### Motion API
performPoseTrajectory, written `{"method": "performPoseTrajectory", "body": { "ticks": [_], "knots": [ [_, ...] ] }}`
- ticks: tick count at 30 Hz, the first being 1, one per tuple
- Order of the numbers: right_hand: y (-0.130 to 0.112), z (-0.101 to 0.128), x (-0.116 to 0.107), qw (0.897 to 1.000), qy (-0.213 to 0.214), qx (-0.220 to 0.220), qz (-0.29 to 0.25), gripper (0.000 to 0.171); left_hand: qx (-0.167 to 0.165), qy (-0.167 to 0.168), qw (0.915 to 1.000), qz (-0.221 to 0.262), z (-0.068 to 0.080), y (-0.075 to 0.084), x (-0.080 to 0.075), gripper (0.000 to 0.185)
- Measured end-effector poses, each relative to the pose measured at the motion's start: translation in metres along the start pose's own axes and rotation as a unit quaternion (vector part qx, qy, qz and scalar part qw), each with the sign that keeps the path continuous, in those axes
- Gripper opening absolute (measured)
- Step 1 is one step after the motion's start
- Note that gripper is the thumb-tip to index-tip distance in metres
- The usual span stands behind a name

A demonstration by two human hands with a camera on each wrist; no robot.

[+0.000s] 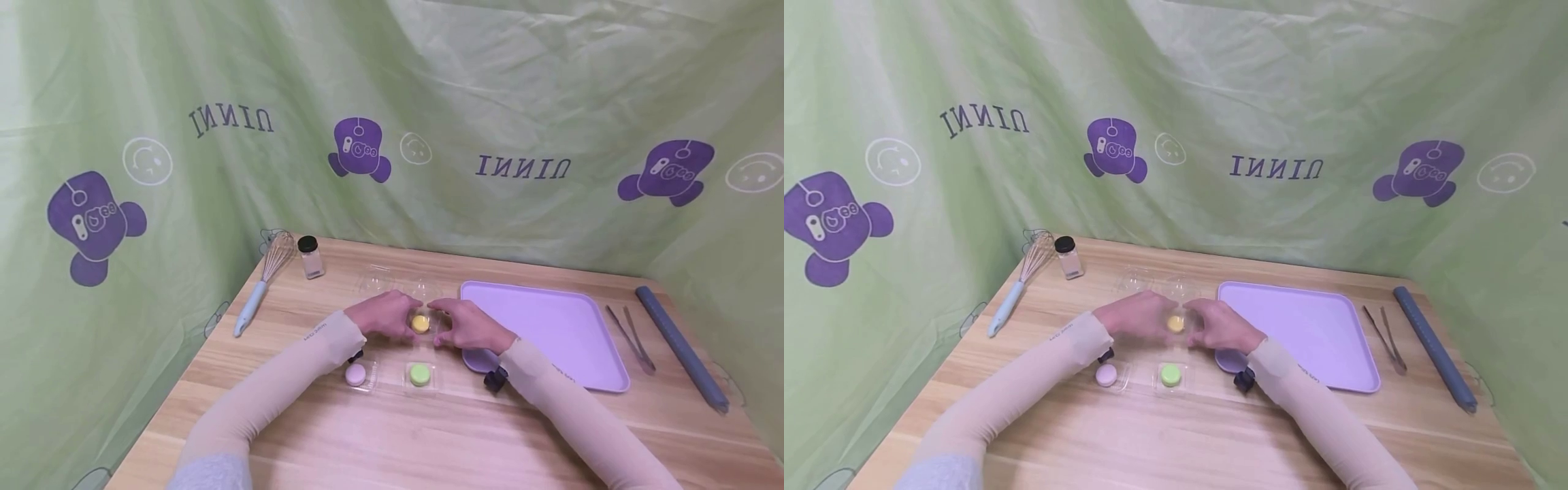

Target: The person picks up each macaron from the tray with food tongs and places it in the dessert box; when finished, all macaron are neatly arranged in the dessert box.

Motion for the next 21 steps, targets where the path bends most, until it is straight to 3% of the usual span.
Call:
{"method": "performPoseTrajectory", "body": {
  "ticks": [10,16,21],
  "knots": [
    [0.004,0.004,-0.004,1.0,0.003,0.014,-0.002,0.08,-0.012,0.009,0.9995,0.028,0.006,-0.008,-0.007,0.089],
    [0.007,0.006,-0.016,1.0,0.021,0.022,-0.001,0.074,-0.006,0.071,0.9962,0.049,0.018,-0.016,-0.038,0.083],
    [0.008,0.007,-0.042,0.995,0.081,0.036,-0.047,0.071,-0.016,0.111,0.9902,0.084,0.036,-0.034,-0.073,0.083]
  ]
}}
Point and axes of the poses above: each hand's wrist, its own z-axis away from the middle knuckle, its own x-axis out of the palm, y = z × x, the point moved 10 cm from there along -z, towards the middle knuckle, and after that the axes turned 2 degrees about -y, right-handed, at the moved point
